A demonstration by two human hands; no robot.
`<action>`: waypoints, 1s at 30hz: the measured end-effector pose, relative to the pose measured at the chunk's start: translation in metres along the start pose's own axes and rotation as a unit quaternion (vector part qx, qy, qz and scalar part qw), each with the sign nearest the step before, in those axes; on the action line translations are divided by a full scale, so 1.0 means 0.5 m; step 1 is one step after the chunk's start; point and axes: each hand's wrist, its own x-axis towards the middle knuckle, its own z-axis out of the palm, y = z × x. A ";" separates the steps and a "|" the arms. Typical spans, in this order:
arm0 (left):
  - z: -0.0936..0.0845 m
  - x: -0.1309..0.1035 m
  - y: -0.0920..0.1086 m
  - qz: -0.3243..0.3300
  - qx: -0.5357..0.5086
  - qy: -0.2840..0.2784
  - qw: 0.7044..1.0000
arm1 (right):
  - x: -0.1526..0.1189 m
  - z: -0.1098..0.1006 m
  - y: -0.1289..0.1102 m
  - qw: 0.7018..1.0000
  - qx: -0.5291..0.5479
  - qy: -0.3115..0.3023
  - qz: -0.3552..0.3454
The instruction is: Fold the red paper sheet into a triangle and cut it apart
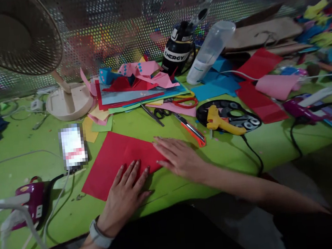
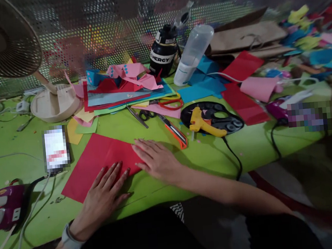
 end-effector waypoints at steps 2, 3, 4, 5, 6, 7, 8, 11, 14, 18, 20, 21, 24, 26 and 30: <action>0.004 -0.001 -0.003 0.005 0.001 0.001 1.000 | -0.020 0.008 -0.018 0.999 0.002 -0.013 -0.051; 0.004 -0.002 -0.004 0.008 0.001 0.002 1.000 | -0.030 0.014 -0.026 0.998 0.000 -0.023 -0.063; 0.005 -0.002 -0.005 0.011 0.001 0.002 1.000 | -0.038 0.019 -0.033 0.997 -0.003 -0.032 -0.067; 0.005 -0.002 -0.006 0.014 0.000 0.002 1.000 | -0.044 0.024 -0.037 0.997 -0.006 -0.041 -0.069; 0.004 -0.002 -0.007 0.016 -0.001 0.000 1.000 | -0.048 0.029 -0.040 0.996 -0.009 -0.049 -0.068; 0.004 -0.001 -0.007 0.017 -0.002 -0.003 1.000 | -0.051 0.032 -0.041 0.996 -0.011 -0.055 -0.066; 0.004 -0.001 -0.008 0.017 -0.003 -0.004 1.000 | -0.052 0.034 -0.041 0.996 -0.011 -0.058 -0.064; 0.004 0.001 -0.007 0.017 -0.005 -0.001 1.000 | -0.049 0.036 -0.038 0.996 -0.004 -0.069 -0.058; 0.005 0.002 -0.005 0.008 -0.010 0.005 1.000 | -0.044 0.034 -0.037 0.996 0.001 -0.075 -0.051; 0.007 0.003 -0.005 0.007 -0.008 0.007 1.000 | -0.040 0.033 -0.037 0.996 0.000 -0.073 -0.049; 0.008 0.003 -0.006 0.007 -0.005 0.008 1.000 | -0.039 0.034 -0.036 0.996 -0.004 -0.074 -0.050; 0.008 0.003 -0.007 0.007 -0.003 0.009 1.000 | -0.038 0.034 -0.036 0.996 -0.007 -0.074 -0.050; 0.009 0.003 -0.009 0.009 -0.002 0.014 1.000 | -0.037 0.036 -0.034 0.996 -0.018 -0.072 -0.054; 0.010 0.003 -0.010 0.008 -0.002 0.018 1.000 | -0.037 0.036 -0.033 0.995 -0.025 -0.073 -0.057; 0.013 0.003 -0.012 0.008 0.003 0.012 1.000 | -0.038 0.035 -0.031 0.994 -0.038 -0.082 -0.058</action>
